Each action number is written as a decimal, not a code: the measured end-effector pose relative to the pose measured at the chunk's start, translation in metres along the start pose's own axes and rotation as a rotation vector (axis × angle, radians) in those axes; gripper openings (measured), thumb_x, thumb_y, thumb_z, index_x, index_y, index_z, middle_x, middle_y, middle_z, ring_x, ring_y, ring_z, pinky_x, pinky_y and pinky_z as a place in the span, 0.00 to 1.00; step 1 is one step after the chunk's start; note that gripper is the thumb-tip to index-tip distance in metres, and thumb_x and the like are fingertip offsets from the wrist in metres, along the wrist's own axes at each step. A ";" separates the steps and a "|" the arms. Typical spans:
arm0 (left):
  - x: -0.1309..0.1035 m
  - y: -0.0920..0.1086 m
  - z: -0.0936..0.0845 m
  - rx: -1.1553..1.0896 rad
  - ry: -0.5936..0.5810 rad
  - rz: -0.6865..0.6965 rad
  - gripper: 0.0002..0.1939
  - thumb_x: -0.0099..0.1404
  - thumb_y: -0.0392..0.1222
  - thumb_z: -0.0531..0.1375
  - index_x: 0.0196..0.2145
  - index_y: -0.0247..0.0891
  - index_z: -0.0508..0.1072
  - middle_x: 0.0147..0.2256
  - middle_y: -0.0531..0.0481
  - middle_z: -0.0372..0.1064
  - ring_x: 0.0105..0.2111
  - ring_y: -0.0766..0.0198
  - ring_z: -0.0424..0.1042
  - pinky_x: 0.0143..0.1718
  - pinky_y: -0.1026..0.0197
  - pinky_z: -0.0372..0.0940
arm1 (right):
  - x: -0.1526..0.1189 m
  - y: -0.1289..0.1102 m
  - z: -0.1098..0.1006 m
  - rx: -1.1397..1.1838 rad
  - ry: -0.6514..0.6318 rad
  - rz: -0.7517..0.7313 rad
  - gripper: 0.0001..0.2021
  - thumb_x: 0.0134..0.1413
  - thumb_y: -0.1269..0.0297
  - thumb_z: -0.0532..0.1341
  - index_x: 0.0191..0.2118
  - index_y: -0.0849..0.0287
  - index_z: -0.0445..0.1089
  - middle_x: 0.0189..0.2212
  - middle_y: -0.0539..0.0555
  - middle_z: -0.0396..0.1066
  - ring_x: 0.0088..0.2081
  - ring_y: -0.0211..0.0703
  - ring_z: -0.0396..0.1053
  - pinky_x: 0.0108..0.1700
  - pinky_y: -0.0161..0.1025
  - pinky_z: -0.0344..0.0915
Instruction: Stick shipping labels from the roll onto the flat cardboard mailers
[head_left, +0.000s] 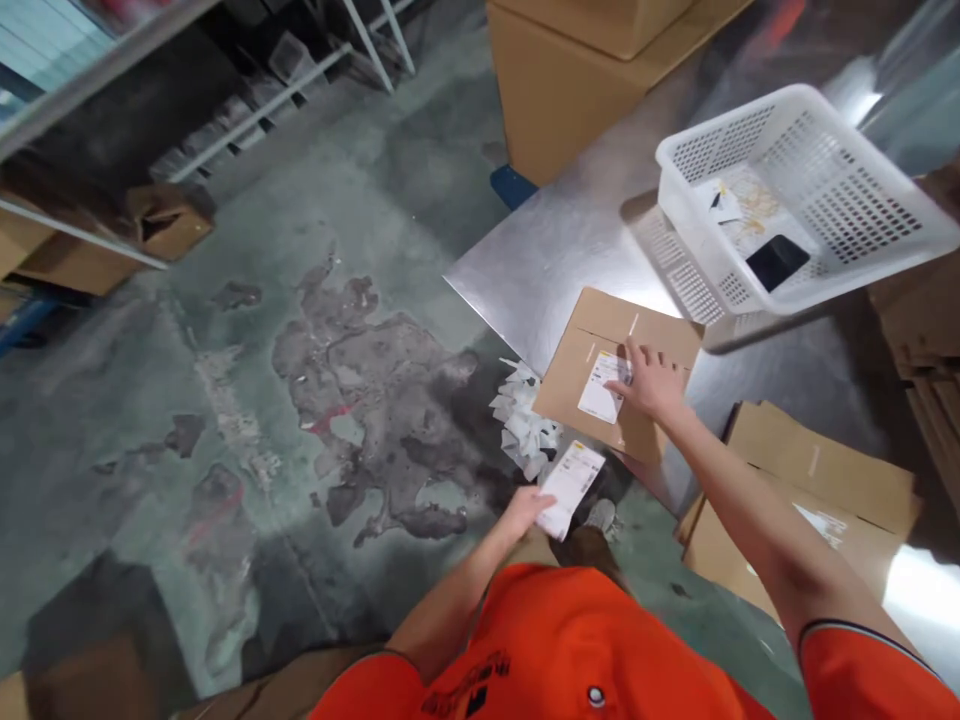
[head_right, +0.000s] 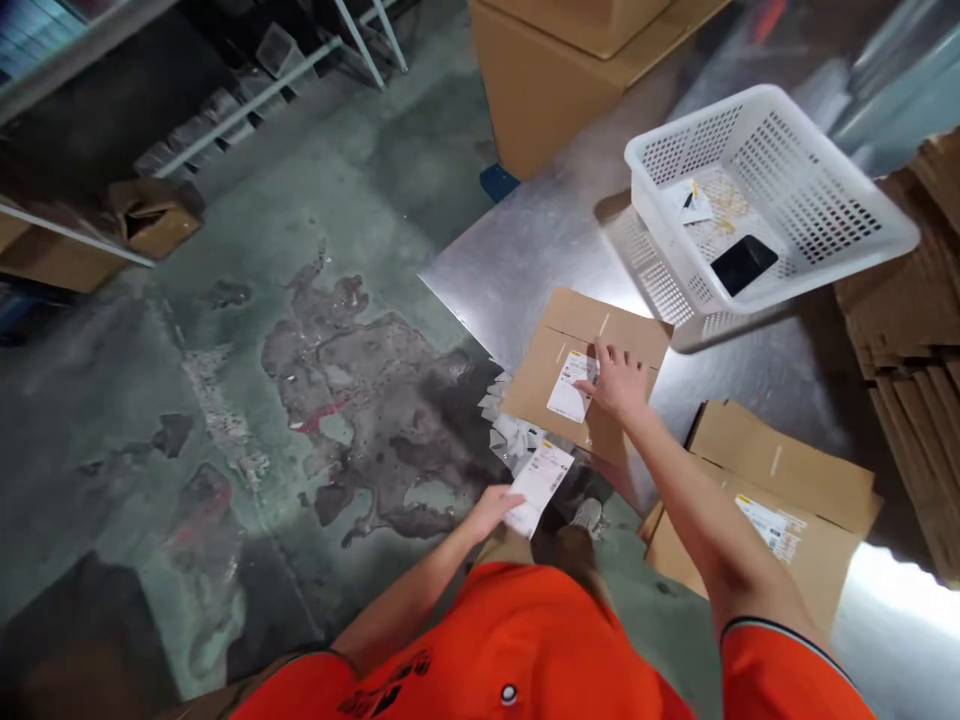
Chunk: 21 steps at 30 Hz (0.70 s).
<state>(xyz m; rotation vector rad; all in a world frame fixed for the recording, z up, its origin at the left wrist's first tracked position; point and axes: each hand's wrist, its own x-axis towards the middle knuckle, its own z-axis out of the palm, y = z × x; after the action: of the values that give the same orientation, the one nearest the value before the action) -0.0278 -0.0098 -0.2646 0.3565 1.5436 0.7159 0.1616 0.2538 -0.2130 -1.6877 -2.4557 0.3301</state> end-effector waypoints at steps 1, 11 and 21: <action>-0.006 -0.006 -0.009 -0.009 0.021 -0.001 0.19 0.41 0.51 0.72 0.19 0.31 0.75 0.19 0.48 0.71 0.22 0.61 0.69 0.27 0.60 0.64 | -0.003 -0.006 0.004 -0.024 0.013 -0.006 0.34 0.58 0.51 0.56 0.65 0.65 0.54 0.59 0.71 0.60 0.57 0.69 0.58 0.53 0.61 0.57; 0.066 0.131 -0.016 -0.284 0.211 0.230 0.21 0.43 0.50 0.72 0.29 0.30 0.76 0.30 0.42 0.78 0.31 0.56 0.76 0.37 0.56 0.69 | -0.014 -0.048 0.039 0.300 0.013 0.011 0.31 0.61 0.52 0.52 0.64 0.67 0.55 0.67 0.68 0.47 0.68 0.60 0.41 0.65 0.61 0.38; -0.058 0.083 0.027 -0.120 -0.070 0.091 0.26 0.45 0.53 0.71 0.36 0.30 0.78 0.32 0.42 0.78 0.31 0.54 0.77 0.34 0.55 0.71 | -0.187 0.070 -0.051 0.920 0.105 0.753 0.31 0.50 0.51 0.60 0.58 0.62 0.64 0.45 0.62 0.75 0.43 0.52 0.73 0.45 0.45 0.69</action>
<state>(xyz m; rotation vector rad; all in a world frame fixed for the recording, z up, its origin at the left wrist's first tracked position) -0.0104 0.0233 -0.1665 0.3595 1.4182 0.8544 0.3039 0.1083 -0.1809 -1.9300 -1.1272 1.1727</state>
